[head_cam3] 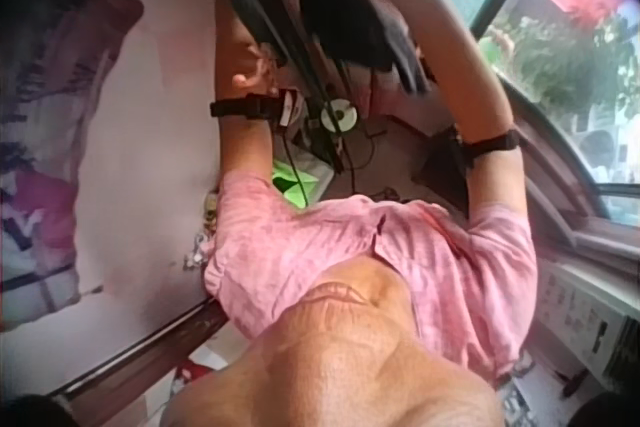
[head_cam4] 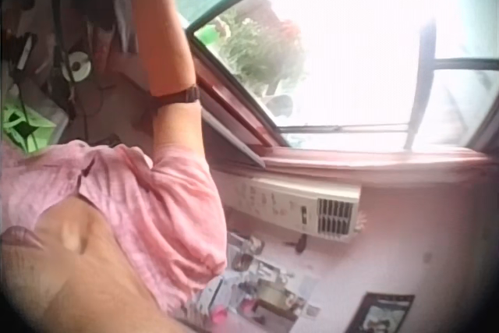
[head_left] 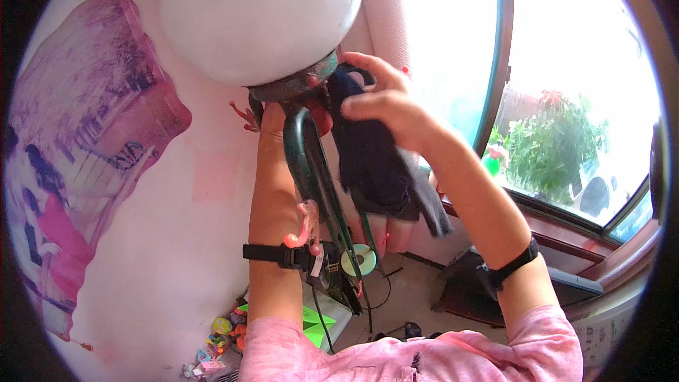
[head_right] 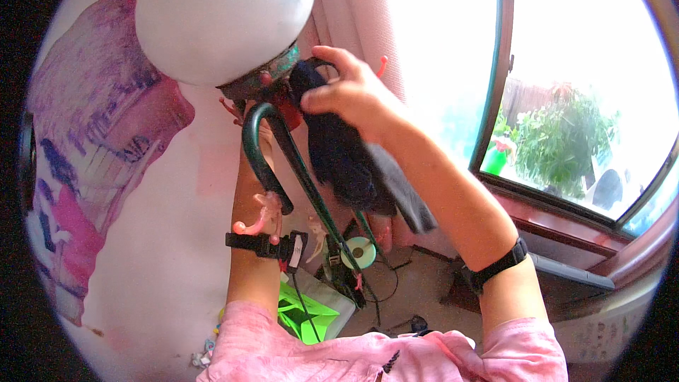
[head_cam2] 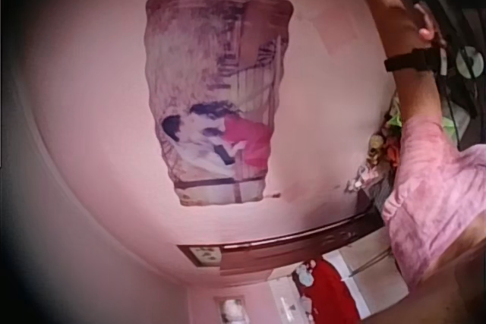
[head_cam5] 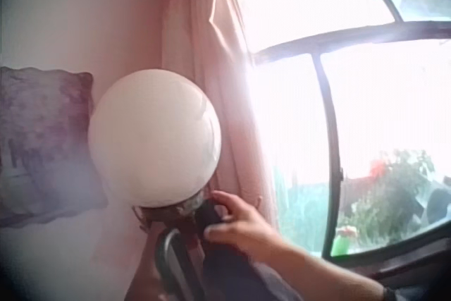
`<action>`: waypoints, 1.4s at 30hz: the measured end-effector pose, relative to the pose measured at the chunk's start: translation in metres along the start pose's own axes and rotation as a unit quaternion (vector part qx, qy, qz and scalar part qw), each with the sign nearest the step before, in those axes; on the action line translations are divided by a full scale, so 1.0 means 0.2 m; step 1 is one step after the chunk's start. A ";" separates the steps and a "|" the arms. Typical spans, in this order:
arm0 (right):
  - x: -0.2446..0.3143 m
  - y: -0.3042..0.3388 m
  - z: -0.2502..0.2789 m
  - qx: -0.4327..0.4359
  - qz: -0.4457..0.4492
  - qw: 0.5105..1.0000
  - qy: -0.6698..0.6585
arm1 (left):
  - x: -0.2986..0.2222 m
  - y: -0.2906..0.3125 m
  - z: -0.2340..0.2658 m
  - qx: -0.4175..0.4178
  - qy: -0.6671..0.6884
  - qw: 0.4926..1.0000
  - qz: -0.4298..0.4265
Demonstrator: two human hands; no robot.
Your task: The person wipes a floor lamp with a dark cloth, cleaning the globe and stand. Then they move a green tote bag and hang a black bag and a striped bag on the lamp's hooks.
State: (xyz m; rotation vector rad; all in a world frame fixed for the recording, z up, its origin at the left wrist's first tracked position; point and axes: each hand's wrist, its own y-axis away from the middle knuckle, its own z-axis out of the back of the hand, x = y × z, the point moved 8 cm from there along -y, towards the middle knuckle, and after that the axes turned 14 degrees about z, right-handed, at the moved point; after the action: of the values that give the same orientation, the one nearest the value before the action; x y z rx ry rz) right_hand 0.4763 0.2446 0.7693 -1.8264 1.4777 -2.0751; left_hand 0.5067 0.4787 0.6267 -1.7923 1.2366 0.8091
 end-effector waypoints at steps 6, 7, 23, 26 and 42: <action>-0.12 0.25 -0.04 -0.038 0.088 0.976 0.194 | 0.05 0.11 0.07 -0.015 0.002 1.000 0.006; -0.17 0.28 -0.04 -0.034 0.014 0.981 0.191 | 0.03 0.10 0.06 -0.009 0.000 1.000 -0.002; -0.30 0.43 -0.16 0.022 0.096 0.808 0.580 | 0.08 0.46 -0.06 0.001 -0.004 0.999 0.041; -0.40 0.53 -0.13 -0.001 0.074 0.836 0.544 | 0.06 0.43 -0.12 0.017 0.003 0.999 0.043; -0.28 0.39 -0.13 0.018 0.102 0.820 0.563 | 0.04 0.25 -0.15 0.054 0.017 0.997 0.054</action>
State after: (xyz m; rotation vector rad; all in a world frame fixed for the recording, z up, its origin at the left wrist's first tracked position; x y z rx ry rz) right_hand 0.4312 0.2485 0.6812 -0.2038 1.5575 -3.1416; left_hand 0.4637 0.4377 0.6218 -1.6707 1.3823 0.7597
